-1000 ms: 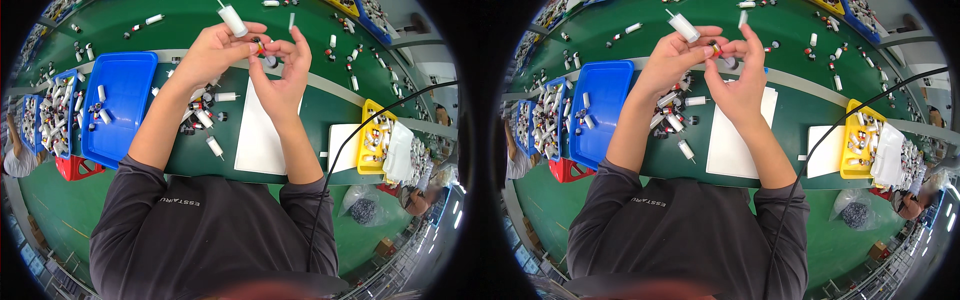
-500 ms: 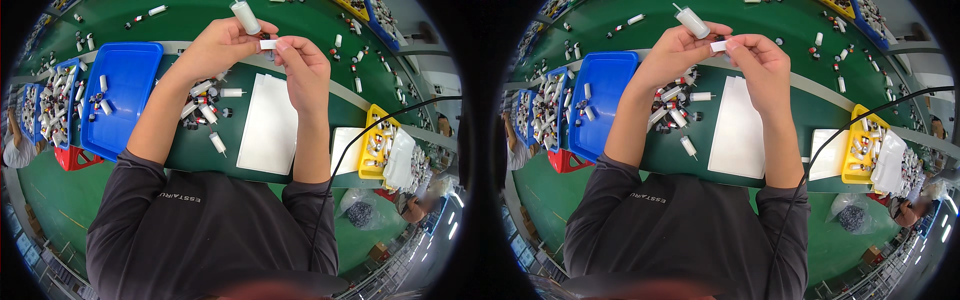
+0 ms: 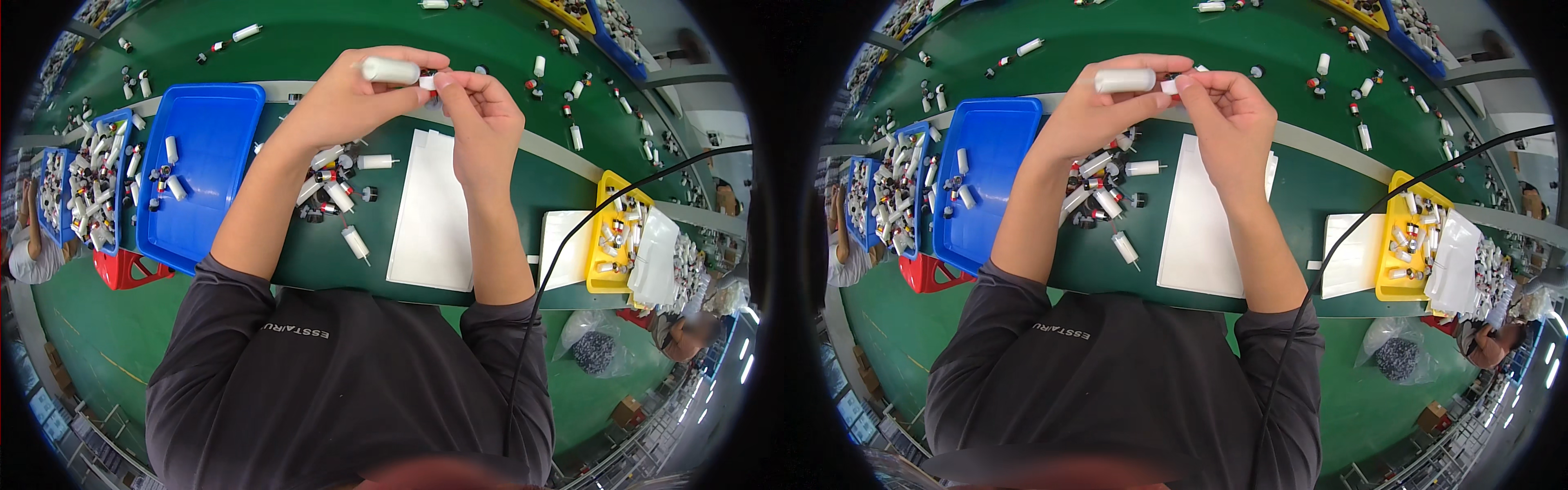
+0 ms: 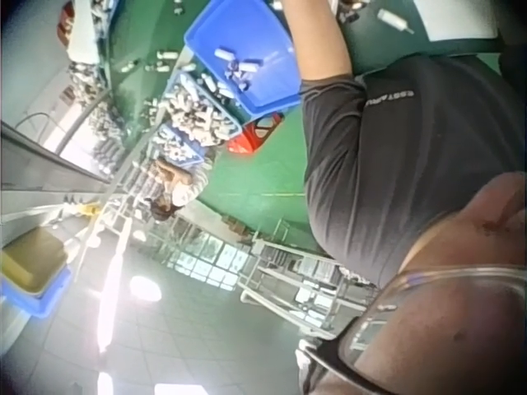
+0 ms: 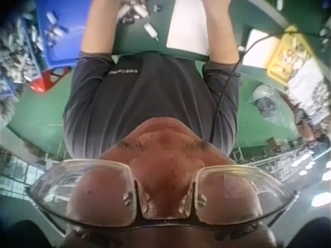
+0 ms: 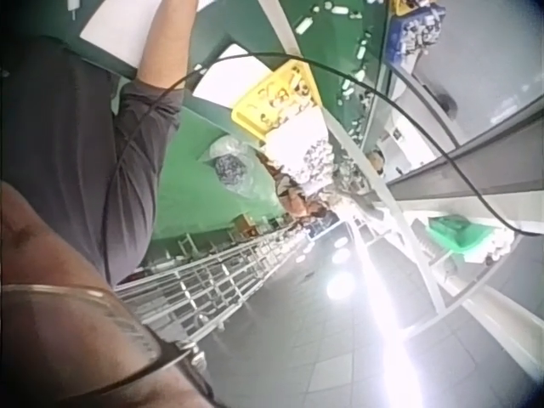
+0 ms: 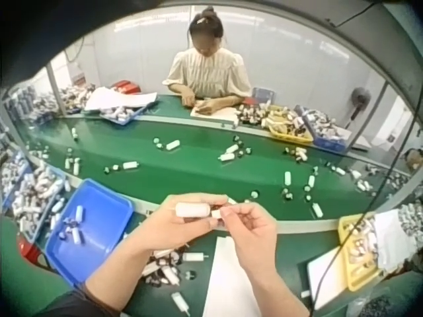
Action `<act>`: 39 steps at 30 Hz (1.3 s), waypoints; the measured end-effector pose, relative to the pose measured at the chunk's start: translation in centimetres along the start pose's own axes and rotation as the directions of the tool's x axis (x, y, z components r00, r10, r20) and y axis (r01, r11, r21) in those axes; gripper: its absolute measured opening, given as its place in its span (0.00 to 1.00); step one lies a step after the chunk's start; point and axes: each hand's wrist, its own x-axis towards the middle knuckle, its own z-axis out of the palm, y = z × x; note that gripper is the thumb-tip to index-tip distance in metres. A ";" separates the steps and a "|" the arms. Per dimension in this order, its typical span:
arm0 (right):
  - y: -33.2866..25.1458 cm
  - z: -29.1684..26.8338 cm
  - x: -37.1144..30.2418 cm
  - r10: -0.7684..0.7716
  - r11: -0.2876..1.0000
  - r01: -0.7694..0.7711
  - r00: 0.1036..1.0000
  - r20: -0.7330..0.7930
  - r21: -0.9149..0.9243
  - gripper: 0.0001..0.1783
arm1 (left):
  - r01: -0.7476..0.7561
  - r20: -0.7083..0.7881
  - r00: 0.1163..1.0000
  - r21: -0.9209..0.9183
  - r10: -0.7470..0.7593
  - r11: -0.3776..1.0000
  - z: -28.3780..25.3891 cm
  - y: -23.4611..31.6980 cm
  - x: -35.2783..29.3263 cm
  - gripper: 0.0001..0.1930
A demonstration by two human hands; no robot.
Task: The person picks up a motor and a plastic tube, wraps a white sticker around the motor, and inserts it into the tube. They repeat this process for several units, placing them into a blue tray and occasionally moving sheets of paper.
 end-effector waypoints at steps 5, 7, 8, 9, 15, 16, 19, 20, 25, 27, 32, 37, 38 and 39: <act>1.1 0.0 0.1 -0.077 0.994 0.068 0.992 0.102 0.089 0.09 | -0.204 -0.068 0.977 -0.050 0.200 0.978 0.0 -1.4 -0.1 0.14; 0.7 -0.7 0.1 0.114 0.916 -0.146 0.988 0.106 0.373 0.16 | -0.225 -0.020 0.974 -0.140 0.225 0.964 0.1 -0.5 -0.3 0.15; 0.1 -1.8 0.4 0.247 0.816 -0.386 0.906 0.344 0.431 0.19 | -0.181 0.026 0.982 -0.182 0.189 0.966 0.3 0.2 -0.7 0.16; 0.0 -1.6 0.3 0.237 0.811 -0.390 0.901 0.364 0.436 0.19 | -0.134 0.075 0.985 -0.230 0.155 0.964 0.9 0.7 -1.0 0.17; 2.4 -3.8 -0.7 0.126 0.916 -0.222 0.951 0.284 0.335 0.18 | -0.084 -0.078 0.993 -0.008 0.084 0.996 -3.1 2.3 -4.5 0.20; 3.0 -4.9 -1.3 0.119 0.974 -0.147 0.979 0.163 0.173 0.13 | 0.024 -0.151 0.989 0.179 0.004 0.984 -5.5 3.2 -5.7 0.20; 5.0 -6.7 -2.4 0.054 0.851 0.003 0.994 0.094 -0.526 0.10 | 0.266 -0.390 0.919 0.507 -0.057 0.820 -15.3 3.1 -11.5 0.15; 4.8 -6.3 -2.7 0.003 0.788 0.064 0.994 0.108 -0.612 0.11 | 0.388 -0.449 0.888 0.623 -0.095 0.679 -18.3 2.9 -14.4 0.15; 5.5 -5.1 -3.3 0.027 0.616 0.188 0.966 0.258 -0.765 0.18 | 0.509 -0.439 0.850 0.827 -0.291 0.240 -23.2 2.7 -17.6 0.22; 6.1 -5.1 -3.4 -0.021 0.464 0.267 0.956 0.291 -0.844 0.18 | 0.372 -0.360 0.928 0.883 -0.095 0.286 -22.7 1.1 -13.3 0.23; 5.5 -5.1 -3.8 0.074 0.570 0.160 0.967 0.244 -0.806 0.10 | 0.095 -0.186 0.953 0.933 0.238 0.348 -23.7 -7.8 3.9 0.22; 4.9 -5.2 -4.3 -0.019 0.534 0.295 0.941 0.337 -0.793 0.05 | 0.389 -0.377 0.902 0.921 0.211 -0.018 -24.9 -17.0 14.7 0.30; 4.6 -5.3 -4.4 -0.002 0.524 0.297 0.938 0.348 -0.798 0.05 | 0.439 -0.431 0.889 0.898 0.156 -0.017 -24.6 -17.9 15.1 0.28; 4.5 -5.5 -4.4 0.019 0.514 0.287 0.938 0.345 -0.809 0.06 | 0.461 -0.461 0.884 0.887 0.079 0.027 -23.8 -17.6 15.7 0.26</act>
